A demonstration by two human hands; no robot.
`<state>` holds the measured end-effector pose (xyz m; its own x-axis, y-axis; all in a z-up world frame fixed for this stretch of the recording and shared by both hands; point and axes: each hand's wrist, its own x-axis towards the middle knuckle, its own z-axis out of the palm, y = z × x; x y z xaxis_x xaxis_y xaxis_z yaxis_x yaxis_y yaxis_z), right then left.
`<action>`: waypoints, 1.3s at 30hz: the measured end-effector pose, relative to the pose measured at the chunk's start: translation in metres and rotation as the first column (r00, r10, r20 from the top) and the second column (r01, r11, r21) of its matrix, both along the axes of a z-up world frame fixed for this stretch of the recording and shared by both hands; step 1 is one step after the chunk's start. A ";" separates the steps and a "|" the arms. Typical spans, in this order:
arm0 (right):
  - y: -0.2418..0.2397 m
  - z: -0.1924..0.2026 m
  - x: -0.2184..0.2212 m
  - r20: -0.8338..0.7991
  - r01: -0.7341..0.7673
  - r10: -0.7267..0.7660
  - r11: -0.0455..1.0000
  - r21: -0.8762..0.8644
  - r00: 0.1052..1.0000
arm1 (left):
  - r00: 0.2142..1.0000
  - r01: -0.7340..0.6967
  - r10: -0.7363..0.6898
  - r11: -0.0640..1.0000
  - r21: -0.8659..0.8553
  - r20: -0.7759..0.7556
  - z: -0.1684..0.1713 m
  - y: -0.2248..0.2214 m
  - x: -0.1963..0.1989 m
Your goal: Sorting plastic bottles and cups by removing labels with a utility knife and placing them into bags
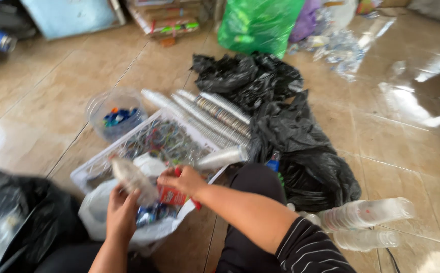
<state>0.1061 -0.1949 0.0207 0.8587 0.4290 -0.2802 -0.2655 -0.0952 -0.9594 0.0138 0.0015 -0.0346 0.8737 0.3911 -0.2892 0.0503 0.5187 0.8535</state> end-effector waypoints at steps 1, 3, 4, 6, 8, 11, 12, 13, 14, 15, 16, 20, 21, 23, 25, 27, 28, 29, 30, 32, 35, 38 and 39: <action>-0.004 -0.005 0.000 -0.024 -0.030 0.030 1.000 -0.001 0.999 | 0.999 -0.030 0.030 1.000 -0.001 -0.024 -0.005 -0.007 0.003; 0.004 -0.016 0.004 -0.017 -0.015 0.012 0.981 -0.194 1.000 | 0.984 -0.085 0.072 0.994 0.073 0.166 -0.017 -0.009 0.007; 0.004 -0.011 -0.001 -0.037 -0.067 0.060 0.978 -0.196 0.997 | 0.982 -0.131 0.120 0.989 0.073 0.146 -0.013 -0.010 0.004; -0.001 -0.002 -0.003 0.002 -0.029 0.029 0.999 -0.026 1.000 | 0.977 -0.075 0.059 0.995 0.071 0.206 -0.005 -0.015 0.010; 0.004 0.001 -0.008 -0.025 -0.056 0.056 0.998 -0.018 0.998 | 0.975 -0.078 0.064 0.995 0.058 0.212 -0.005 -0.014 0.007; 0.005 0.000 -0.009 -0.059 -0.064 0.063 0.998 -0.017 0.996 | 0.979 -0.030 0.024 0.999 0.026 0.203 0.000 -0.014 0.005; 0.004 -0.001 -0.008 -0.069 -0.063 0.061 0.998 -0.020 0.996 | 0.983 0.001 -0.003 1.000 0.009 0.186 0.003 -0.015 0.007; 0.005 0.003 -0.011 -0.069 -0.065 0.064 0.998 -0.020 0.996 | 0.983 -0.001 -0.001 1.000 0.009 0.186 0.004 -0.015 0.006; 0.005 0.007 -0.013 -0.092 -0.069 0.067 0.997 -0.016 0.993 | 0.985 0.016 -0.017 1.000 0.009 0.170 0.003 -0.015 0.006; 0.005 0.010 -0.015 -0.115 -0.073 0.071 0.997 -0.011 0.991 | 0.987 0.033 -0.034 0.999 0.009 0.154 0.003 -0.015 0.006; 0.005 0.010 -0.016 -0.114 -0.068 0.066 0.998 -0.012 0.991 | 0.987 0.038 -0.039 0.999 0.008 0.155 0.002 -0.016 0.005; 0.010 -0.003 -0.013 -0.091 -0.078 0.076 0.997 -0.017 0.993 | 0.992 0.064 -0.071 0.996 0.063 0.109 -0.002 -0.016 0.004; 0.010 -0.010 -0.011 -0.080 -0.085 0.084 0.996 -0.015 0.993 | 0.994 0.070 -0.078 0.993 0.095 0.081 -0.005 -0.018 0.005; 0.004 -0.002 -0.015 -0.098 -0.054 0.053 0.999 -0.002 0.994 | 0.993 0.097 -0.102 0.991 0.091 0.052 0.008 -0.021 0.000; 0.000 0.003 -0.015 -0.115 -0.023 0.025 1.000 0.020 0.993 | 0.992 0.122 -0.125 0.988 0.094 0.023 0.022 -0.022 -0.001; 0.002 0.001 -0.016 -0.142 0.013 -0.004 0.998 0.063 0.990 | 0.977 0.192 -0.183 0.978 0.078 -0.108 0.034 -0.019 -0.007; 0.003 0.000 -0.014 -0.136 0.027 -0.018 0.998 0.065 0.991 | 0.975 0.205 -0.197 0.975 0.081 -0.102 0.019 -0.015 -0.005; 0.004 -0.001 -0.012 -0.143 0.028 -0.016 0.996 0.079 0.990 | 0.962 0.249 -0.233 0.963 0.106 -0.140 0.004 -0.011 -0.004; 0.005 -0.002 -0.010 -0.153 0.026 -0.012 0.995 0.093 0.988 | 0.947 0.291 -0.266 0.948 0.129 -0.182 -0.012 -0.008 -0.003; 0.003 0.008 -0.011 -0.100 -0.047 0.053 0.997 0.057 0.994 | 0.944 0.310 -0.294 0.946 0.097 -0.150 0.004 -0.012 -0.006; 0.003 0.014 -0.011 -0.059 -0.133 0.135 0.991 0.028 0.989 | 0.942 0.328 -0.320 0.942 0.071 -0.102 0.006 -0.013 -0.007; 0.002 0.009 -0.012 -0.066 -0.145 0.146 0.989 0.026 0.987 | 0.941 0.332 -0.325 0.940 0.073 -0.094 0.005 -0.013 -0.008; 0.003 0.007 -0.011 -0.062 -0.150 0.151 0.989 0.009 0.987 | 0.941 0.331 -0.323 0.941 0.068 -0.101 0.007 -0.013 -0.008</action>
